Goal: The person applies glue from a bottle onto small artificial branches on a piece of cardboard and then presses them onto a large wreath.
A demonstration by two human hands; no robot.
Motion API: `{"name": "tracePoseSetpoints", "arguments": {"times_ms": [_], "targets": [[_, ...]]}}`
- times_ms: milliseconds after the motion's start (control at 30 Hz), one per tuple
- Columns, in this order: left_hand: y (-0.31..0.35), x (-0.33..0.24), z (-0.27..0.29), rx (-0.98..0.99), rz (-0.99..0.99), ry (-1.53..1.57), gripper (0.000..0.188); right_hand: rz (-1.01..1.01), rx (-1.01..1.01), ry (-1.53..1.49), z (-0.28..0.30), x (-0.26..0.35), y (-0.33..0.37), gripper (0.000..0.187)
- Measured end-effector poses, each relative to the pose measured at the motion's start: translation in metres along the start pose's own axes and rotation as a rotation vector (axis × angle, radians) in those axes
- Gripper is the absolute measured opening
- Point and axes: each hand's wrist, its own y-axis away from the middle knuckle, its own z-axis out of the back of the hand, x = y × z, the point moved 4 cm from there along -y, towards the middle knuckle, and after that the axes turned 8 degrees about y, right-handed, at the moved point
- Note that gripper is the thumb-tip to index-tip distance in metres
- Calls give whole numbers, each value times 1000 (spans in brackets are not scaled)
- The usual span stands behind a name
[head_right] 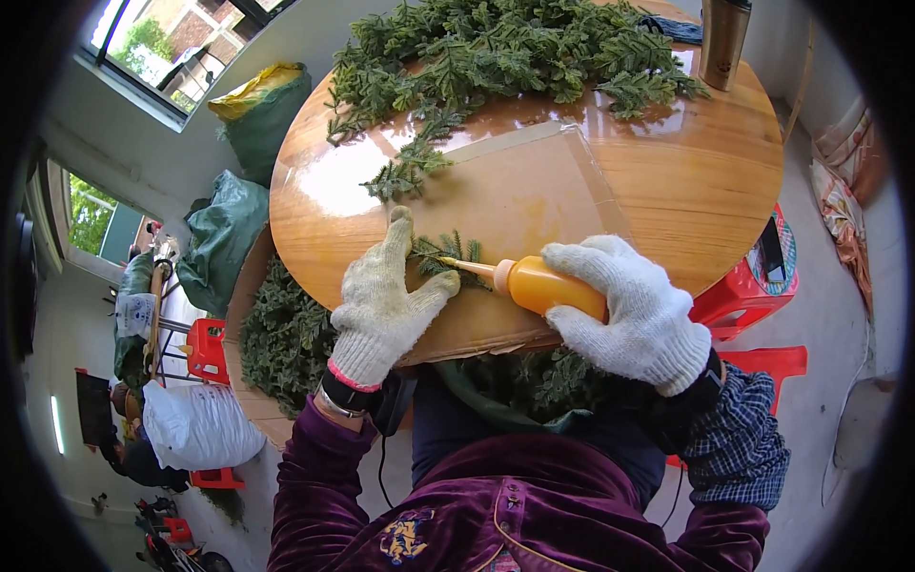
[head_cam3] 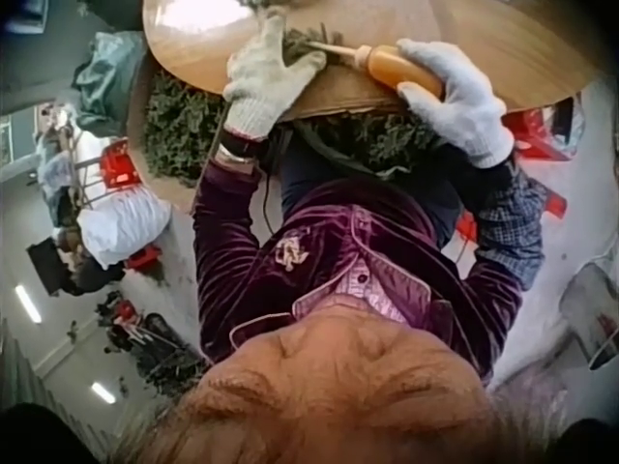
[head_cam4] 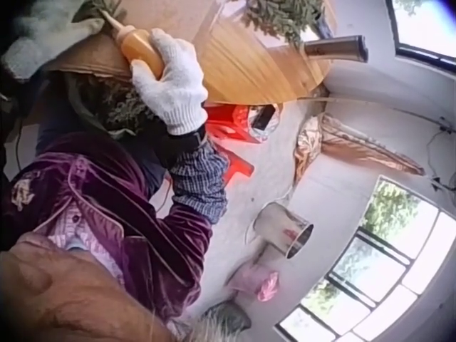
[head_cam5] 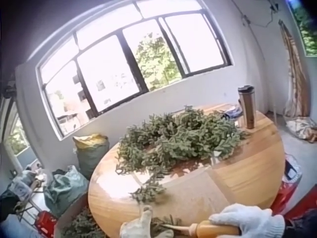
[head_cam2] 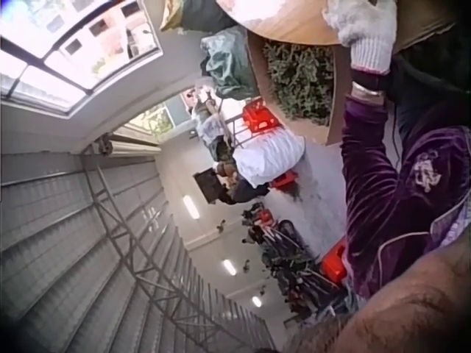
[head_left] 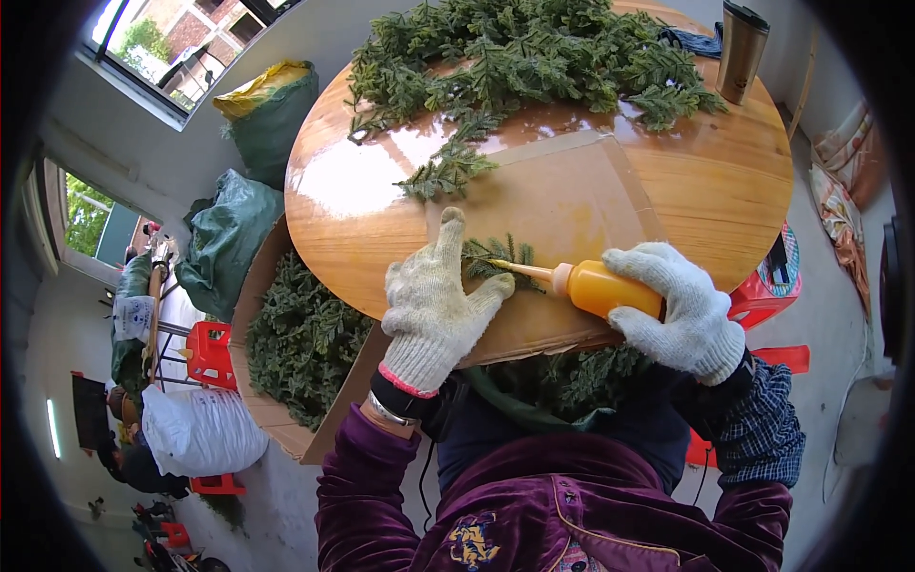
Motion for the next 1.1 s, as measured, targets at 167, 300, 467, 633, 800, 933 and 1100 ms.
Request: {"name": "tracePoseSetpoints", "arguments": {"times_ms": [167, 300, 467, 633, 800, 933, 1100], "targets": [[-4, 6, -7, -19, -34, -25, 94, 19, -22, -29, 7, 7, -1, 51], [-3, 8, -7, -19, -26, -43, 94, 67, 4, 37, 7, 19, -14, 51], [-4, 4, -4, 24, 17, -15, 93, 90, 40, 74, 5, 17, -25, 50], [-3, 4, -2, 10, -25, -2, 92, 45, 60, 121, 9, 25, -29, 48], [-4, 9, -8, 28, -34, -11, 90, 27, 81, 215, 10, 36, -32, 46], [-4, 9, -10, 4, -68, -47, 88, 17, 76, 251, 14, 40, -29, 46], [-6, 4, -3, 40, -62, 10, 85, 21, 70, 241, 16, 37, -25, 47]]}}
